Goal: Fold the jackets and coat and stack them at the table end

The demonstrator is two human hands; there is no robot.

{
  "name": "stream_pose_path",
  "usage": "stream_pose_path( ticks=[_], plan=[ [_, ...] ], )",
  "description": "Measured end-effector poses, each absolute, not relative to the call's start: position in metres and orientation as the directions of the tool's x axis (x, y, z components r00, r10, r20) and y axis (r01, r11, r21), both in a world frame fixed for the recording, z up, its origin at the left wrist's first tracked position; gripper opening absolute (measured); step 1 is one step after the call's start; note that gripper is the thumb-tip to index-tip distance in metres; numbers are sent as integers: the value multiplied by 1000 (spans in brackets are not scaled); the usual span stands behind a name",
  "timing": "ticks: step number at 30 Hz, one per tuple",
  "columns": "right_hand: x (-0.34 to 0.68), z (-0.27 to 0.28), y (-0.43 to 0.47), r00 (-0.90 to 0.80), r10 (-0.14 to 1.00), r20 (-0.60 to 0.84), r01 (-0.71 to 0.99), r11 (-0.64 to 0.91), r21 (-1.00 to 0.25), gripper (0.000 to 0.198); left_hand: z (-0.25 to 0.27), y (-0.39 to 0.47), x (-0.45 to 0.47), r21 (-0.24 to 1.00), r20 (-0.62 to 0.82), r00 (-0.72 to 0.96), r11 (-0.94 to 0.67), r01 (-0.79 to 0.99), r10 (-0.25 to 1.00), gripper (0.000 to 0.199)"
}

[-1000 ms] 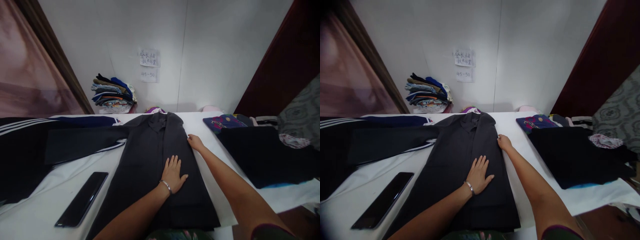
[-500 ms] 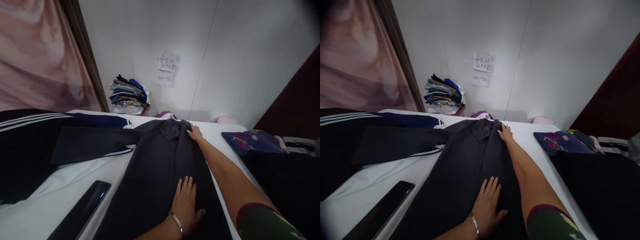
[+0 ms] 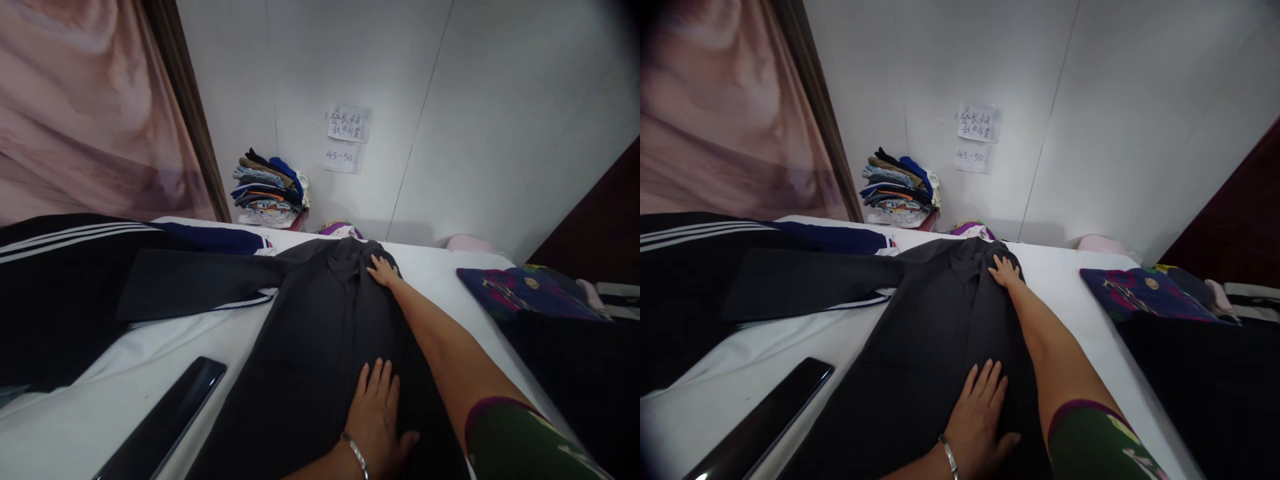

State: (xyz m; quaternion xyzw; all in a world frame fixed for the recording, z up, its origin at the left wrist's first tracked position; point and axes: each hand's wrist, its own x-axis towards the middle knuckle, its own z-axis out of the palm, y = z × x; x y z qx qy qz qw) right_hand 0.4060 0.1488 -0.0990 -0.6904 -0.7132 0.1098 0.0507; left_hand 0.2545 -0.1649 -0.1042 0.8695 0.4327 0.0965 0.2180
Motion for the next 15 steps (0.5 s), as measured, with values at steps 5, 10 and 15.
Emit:
stream_pose_path(
  ticks=[5,10,15],
  plan=[
    [412,-90,132,-15,996,-83,979,-2,-205,67,-103,-169,253,427,18,592,-542,724,805,67],
    [405,-95,131,-9,994,-111,981,-12,-192,68,-105,-170,255,423,35,588,-545,724,808,68],
    [388,-110,134,-24,988,-152,987,-1,-158,66,-104,-168,255,463,40,589,-537,705,807,76]
  ],
)
